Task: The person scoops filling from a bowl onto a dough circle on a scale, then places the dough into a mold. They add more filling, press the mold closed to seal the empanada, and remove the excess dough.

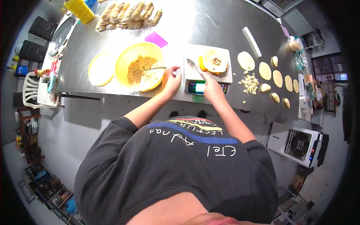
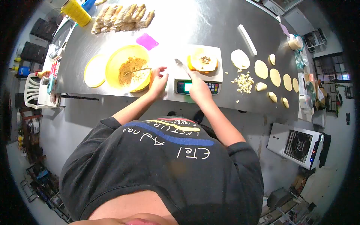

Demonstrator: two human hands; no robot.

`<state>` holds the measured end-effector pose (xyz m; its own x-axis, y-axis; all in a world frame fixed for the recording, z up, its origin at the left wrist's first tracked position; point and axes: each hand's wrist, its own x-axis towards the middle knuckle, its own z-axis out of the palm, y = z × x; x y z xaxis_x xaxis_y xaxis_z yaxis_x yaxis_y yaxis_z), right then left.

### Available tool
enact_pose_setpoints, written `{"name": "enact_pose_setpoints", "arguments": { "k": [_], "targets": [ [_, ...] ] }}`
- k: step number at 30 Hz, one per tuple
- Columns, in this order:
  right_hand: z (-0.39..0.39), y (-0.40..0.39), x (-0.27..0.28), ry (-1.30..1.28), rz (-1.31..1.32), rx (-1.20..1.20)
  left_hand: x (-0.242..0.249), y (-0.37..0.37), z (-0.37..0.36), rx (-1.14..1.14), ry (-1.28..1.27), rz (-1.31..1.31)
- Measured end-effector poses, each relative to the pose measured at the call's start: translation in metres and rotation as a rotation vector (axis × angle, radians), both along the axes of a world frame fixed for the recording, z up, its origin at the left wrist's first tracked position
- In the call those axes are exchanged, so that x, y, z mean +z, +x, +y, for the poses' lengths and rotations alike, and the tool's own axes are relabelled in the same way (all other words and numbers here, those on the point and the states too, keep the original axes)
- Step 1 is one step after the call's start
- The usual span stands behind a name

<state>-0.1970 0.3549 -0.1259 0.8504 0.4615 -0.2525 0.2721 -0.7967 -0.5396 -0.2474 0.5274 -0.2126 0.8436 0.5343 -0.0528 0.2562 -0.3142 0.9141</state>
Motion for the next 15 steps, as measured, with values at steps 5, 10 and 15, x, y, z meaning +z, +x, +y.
{"name": "enact_pose_setpoints", "arguments": {
  "k": [5, 10, 15],
  "targets": [
    [0.004, -0.02, 0.028, 0.274, -0.066, -0.003, 0.005, -0.016, -0.002, -0.042, -0.011, 0.004],
    [0.022, -0.027, 0.059, 0.435, -0.017, 0.042, 0.002, -0.023, -0.005, -0.071, -0.077, 0.065],
    [0.022, -0.022, 0.048, 0.567, -0.161, 0.06, -0.013, -0.027, -0.005, -0.107, -0.133, 0.037]
  ]
}}
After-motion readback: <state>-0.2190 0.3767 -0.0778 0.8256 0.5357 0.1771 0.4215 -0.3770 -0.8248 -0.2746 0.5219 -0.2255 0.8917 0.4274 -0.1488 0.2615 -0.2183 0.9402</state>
